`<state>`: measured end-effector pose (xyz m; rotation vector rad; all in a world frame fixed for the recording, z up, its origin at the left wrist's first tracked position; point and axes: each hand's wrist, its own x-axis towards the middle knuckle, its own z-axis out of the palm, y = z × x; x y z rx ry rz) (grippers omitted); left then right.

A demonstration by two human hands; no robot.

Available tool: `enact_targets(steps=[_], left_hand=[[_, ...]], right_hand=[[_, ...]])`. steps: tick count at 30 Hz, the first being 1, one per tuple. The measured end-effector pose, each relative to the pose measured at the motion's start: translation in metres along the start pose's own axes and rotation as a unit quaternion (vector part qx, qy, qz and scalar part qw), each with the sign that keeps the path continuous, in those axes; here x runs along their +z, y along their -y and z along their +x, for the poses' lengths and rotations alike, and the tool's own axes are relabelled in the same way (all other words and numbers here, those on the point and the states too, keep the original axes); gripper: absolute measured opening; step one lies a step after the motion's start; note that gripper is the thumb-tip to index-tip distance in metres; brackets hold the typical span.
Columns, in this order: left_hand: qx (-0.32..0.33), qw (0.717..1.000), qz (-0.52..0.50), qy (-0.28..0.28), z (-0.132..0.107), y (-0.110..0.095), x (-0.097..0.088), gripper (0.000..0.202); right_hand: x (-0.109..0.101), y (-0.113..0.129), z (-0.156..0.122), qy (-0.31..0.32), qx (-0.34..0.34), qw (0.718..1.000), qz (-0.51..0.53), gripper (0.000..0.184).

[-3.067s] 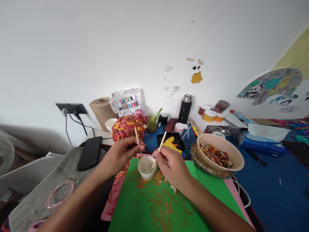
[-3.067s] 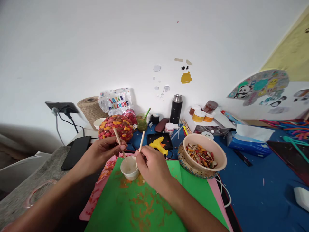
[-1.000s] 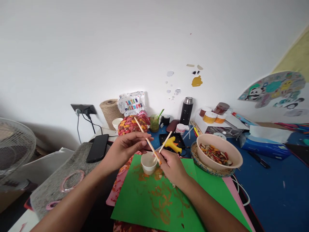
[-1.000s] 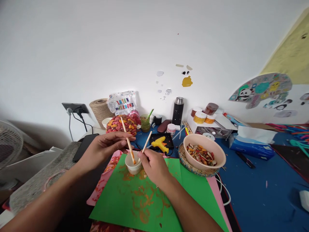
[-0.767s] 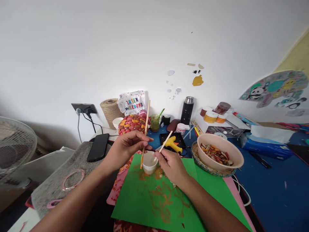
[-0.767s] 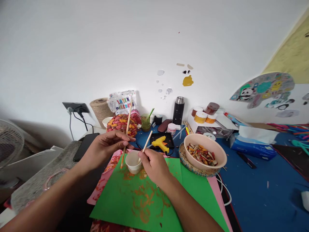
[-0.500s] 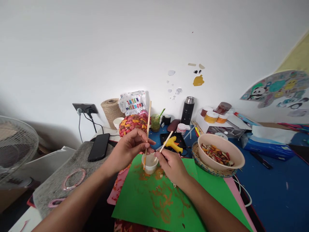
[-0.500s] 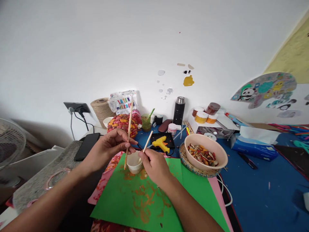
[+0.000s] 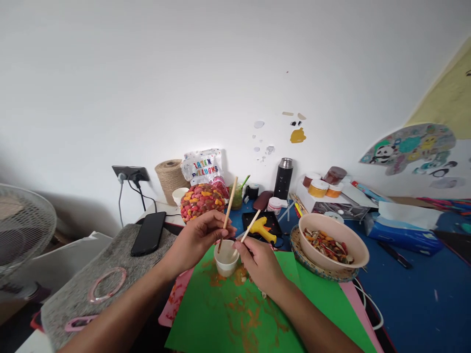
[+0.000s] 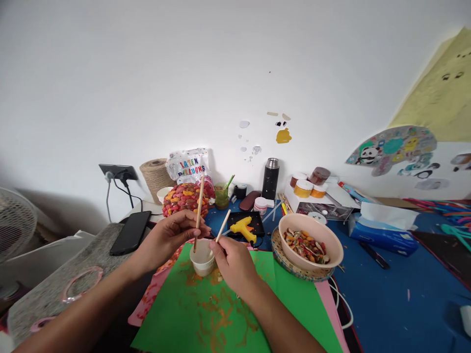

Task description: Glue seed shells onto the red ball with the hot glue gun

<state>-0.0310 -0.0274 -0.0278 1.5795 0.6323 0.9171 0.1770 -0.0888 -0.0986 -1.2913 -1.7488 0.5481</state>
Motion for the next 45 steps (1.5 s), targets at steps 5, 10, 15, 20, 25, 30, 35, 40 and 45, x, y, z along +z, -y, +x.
enact_targets(steps=[5,10,15,20,25,30,35,40,45], left_hand=[[0.005,1.000,0.002,0.018,0.000,0.003,-0.001,0.031],[0.002,1.000,-0.027,0.008,-0.001,0.001,0.002,0.038],[0.035,0.996,-0.082,-0.014,-0.002,-0.013,0.003,0.032],[0.016,0.996,-0.088,0.001,-0.005,-0.023,-0.001,0.021],[0.027,0.990,-0.131,-0.033,-0.007,-0.032,-0.008,0.036],[0.036,0.989,-0.119,-0.084,-0.001,-0.035,-0.015,0.037],[0.062,0.979,-0.092,-0.173,0.001,-0.036,-0.020,0.034],[0.134,0.965,0.001,-0.224,-0.008,-0.046,-0.018,0.026],[0.113,0.983,0.011,-0.146,-0.016,-0.058,-0.010,0.030]], right_hand=[[0.001,-0.002,0.000,-0.007,-0.009,1.000,-0.011,0.043],[0.000,-0.001,-0.001,-0.007,-0.010,1.000,-0.018,0.044],[-0.002,0.001,0.000,-0.002,-0.011,1.000,-0.012,0.041],[-0.003,0.004,0.000,0.003,-0.006,1.000,-0.019,0.043],[-0.002,0.004,0.000,0.003,0.001,1.000,-0.026,0.047],[-0.002,0.002,0.000,0.013,0.005,1.000,-0.024,0.050],[-0.001,0.003,-0.001,-0.011,0.011,1.000,0.023,0.055],[-0.008,0.012,-0.001,-0.087,0.062,0.978,0.176,0.060],[-0.014,0.017,0.002,-0.140,0.052,0.969,0.196,0.047]])
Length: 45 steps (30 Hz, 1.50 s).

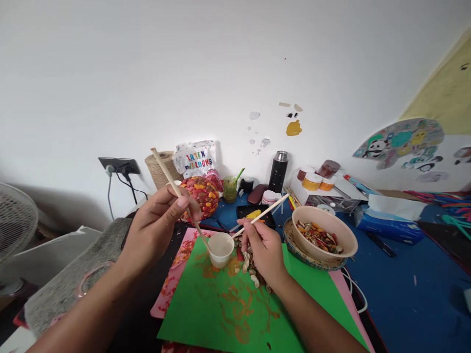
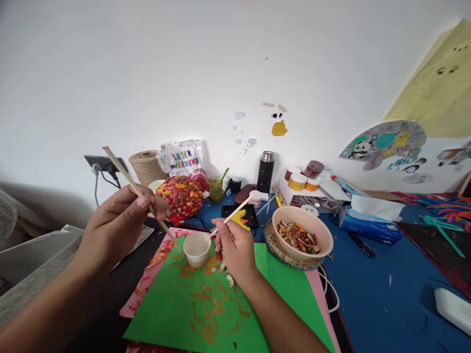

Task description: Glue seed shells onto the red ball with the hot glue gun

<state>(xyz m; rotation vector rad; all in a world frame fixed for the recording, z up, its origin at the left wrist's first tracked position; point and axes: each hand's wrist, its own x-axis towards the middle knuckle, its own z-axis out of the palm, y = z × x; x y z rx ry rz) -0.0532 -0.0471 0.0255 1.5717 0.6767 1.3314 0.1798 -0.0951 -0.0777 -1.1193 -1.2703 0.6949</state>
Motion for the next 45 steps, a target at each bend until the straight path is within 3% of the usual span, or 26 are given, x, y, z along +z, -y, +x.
enact_targets(steps=[6,11,14,17,21,25,33,38,45], left_hand=[[-0.162,0.971,0.016,0.173,-0.008,-0.003,0.009,0.041],[-0.198,0.950,0.014,0.242,-0.004,0.017,0.015,0.041],[-0.247,0.933,0.006,0.261,-0.001,0.030,0.016,0.045],[-0.277,0.925,-0.033,0.258,0.000,0.034,0.018,0.044],[-0.277,0.913,-0.054,0.295,-0.003,0.029,0.022,0.038],[-0.278,0.899,-0.020,0.337,-0.006,0.025,0.026,0.038],[-0.333,0.893,-0.112,0.282,-0.015,0.028,0.035,0.041],[-0.347,0.892,-0.179,0.227,-0.022,0.036,0.045,0.039],[-0.328,0.913,-0.169,0.171,-0.017,0.045,0.044,0.045]], right_hand=[[0.003,-0.002,-0.006,0.005,-0.072,0.997,0.002,0.031],[0.004,0.001,-0.008,0.029,-0.129,0.990,-0.040,0.026],[0.005,-0.001,-0.008,0.066,-0.162,0.982,-0.073,0.030],[0.007,-0.002,-0.008,0.082,-0.142,0.982,-0.090,0.033],[0.007,-0.001,-0.008,0.100,-0.100,0.979,-0.144,0.038],[0.005,-0.005,-0.009,0.116,-0.105,0.973,-0.169,0.049],[0.000,-0.014,-0.010,0.070,-0.078,0.978,-0.183,0.052],[0.003,-0.004,-0.012,0.099,-0.061,0.979,-0.167,0.047],[0.002,-0.007,-0.011,0.081,-0.187,0.955,-0.216,0.066]])
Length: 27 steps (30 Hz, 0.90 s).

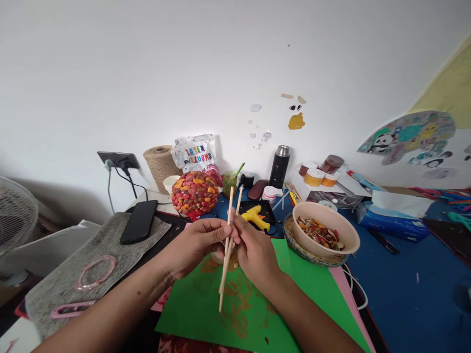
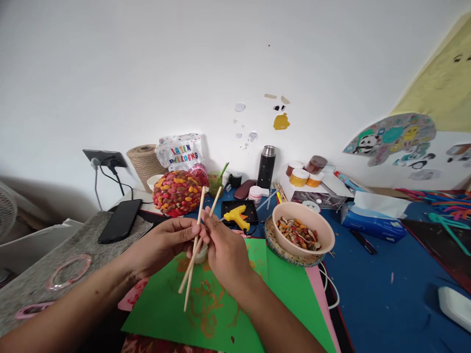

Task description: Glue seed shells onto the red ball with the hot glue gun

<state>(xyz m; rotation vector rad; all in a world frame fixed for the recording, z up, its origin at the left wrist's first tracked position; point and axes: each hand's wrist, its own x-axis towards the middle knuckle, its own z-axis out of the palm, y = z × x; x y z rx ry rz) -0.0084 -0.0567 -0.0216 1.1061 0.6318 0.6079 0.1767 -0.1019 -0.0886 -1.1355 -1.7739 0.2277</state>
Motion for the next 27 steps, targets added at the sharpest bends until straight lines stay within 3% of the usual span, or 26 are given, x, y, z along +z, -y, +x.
enact_targets(steps=[3,6,9,13,20,27], left_hand=[[0.023,0.999,0.017,-0.021,-0.002,-0.006,-0.005,0.047],[0.057,0.997,0.031,-0.034,-0.003,-0.012,-0.011,0.046],[0.077,0.995,0.049,-0.028,-0.003,-0.014,-0.014,0.045],[0.037,0.996,0.075,0.007,-0.001,-0.008,-0.013,0.048],[0.032,0.992,0.109,0.064,-0.002,-0.007,-0.005,0.046],[0.027,0.990,0.120,0.071,0.001,-0.006,-0.009,0.046]], right_hand=[[-0.001,0.000,0.000,-0.037,-0.005,0.999,0.028,0.061],[-0.004,0.004,0.003,-0.059,0.057,0.990,0.118,0.047],[-0.007,0.008,0.007,-0.017,0.146,0.959,0.240,0.041],[-0.010,0.012,0.011,0.032,0.201,0.919,0.338,0.056],[-0.012,0.014,0.016,0.008,0.256,0.896,0.362,0.053],[-0.011,0.014,0.020,0.002,0.291,0.875,0.387,0.049]])
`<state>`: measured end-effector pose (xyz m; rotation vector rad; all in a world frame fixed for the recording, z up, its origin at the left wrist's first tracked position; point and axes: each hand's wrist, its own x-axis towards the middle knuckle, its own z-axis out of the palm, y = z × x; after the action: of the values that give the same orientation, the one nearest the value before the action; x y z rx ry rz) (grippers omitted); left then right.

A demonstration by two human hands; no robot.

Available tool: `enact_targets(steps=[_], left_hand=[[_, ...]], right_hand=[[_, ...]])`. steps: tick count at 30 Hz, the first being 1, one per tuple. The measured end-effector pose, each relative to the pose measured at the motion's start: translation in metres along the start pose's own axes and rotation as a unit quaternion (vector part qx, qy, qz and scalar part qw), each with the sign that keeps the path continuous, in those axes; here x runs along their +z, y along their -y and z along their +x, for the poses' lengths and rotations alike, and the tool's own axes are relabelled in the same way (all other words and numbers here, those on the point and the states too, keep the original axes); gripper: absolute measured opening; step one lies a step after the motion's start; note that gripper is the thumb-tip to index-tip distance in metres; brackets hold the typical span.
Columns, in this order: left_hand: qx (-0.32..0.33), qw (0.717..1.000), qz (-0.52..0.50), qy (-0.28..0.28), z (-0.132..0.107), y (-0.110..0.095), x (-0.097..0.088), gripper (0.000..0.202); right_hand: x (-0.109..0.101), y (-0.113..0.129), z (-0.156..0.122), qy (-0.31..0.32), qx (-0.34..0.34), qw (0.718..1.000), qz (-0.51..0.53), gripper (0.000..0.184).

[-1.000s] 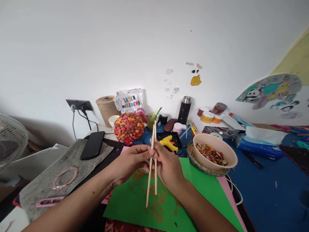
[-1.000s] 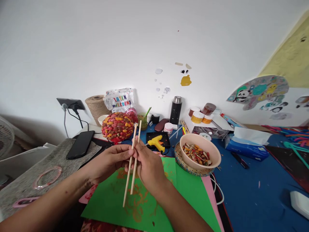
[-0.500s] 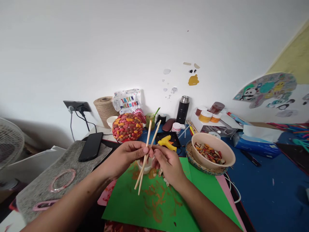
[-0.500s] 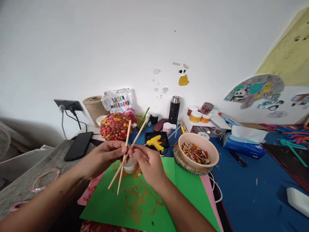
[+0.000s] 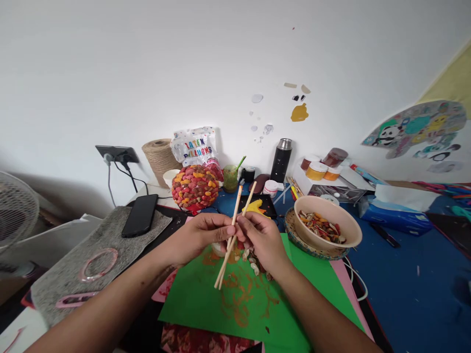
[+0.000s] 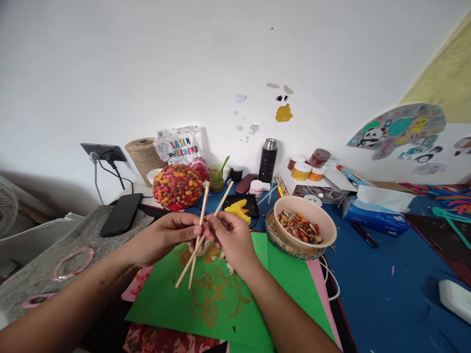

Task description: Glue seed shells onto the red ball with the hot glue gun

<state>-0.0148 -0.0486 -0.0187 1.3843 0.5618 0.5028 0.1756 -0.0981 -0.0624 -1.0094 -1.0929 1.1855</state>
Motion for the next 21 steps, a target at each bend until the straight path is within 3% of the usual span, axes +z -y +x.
enact_targets(steps=[4,9,15,21], left_hand=[[0.017,0.999,0.007,-0.045,-0.005,-0.007,-0.012,0.042],[0.091,0.989,0.002,-0.117,-0.011,-0.022,-0.025,0.038],[0.207,0.946,-0.041,-0.245,-0.008,-0.029,-0.023,0.033],[0.210,0.947,0.028,-0.241,-0.006,-0.017,-0.019,0.033]], right_hand=[[-0.003,-0.003,0.002,-0.045,-0.010,0.998,0.035,0.052],[-0.010,-0.005,0.007,-0.110,-0.025,0.991,0.065,0.049],[-0.014,-0.005,0.003,-0.129,-0.095,0.983,-0.092,0.037],[-0.012,-0.007,-0.001,-0.099,-0.151,0.953,-0.242,0.032]])
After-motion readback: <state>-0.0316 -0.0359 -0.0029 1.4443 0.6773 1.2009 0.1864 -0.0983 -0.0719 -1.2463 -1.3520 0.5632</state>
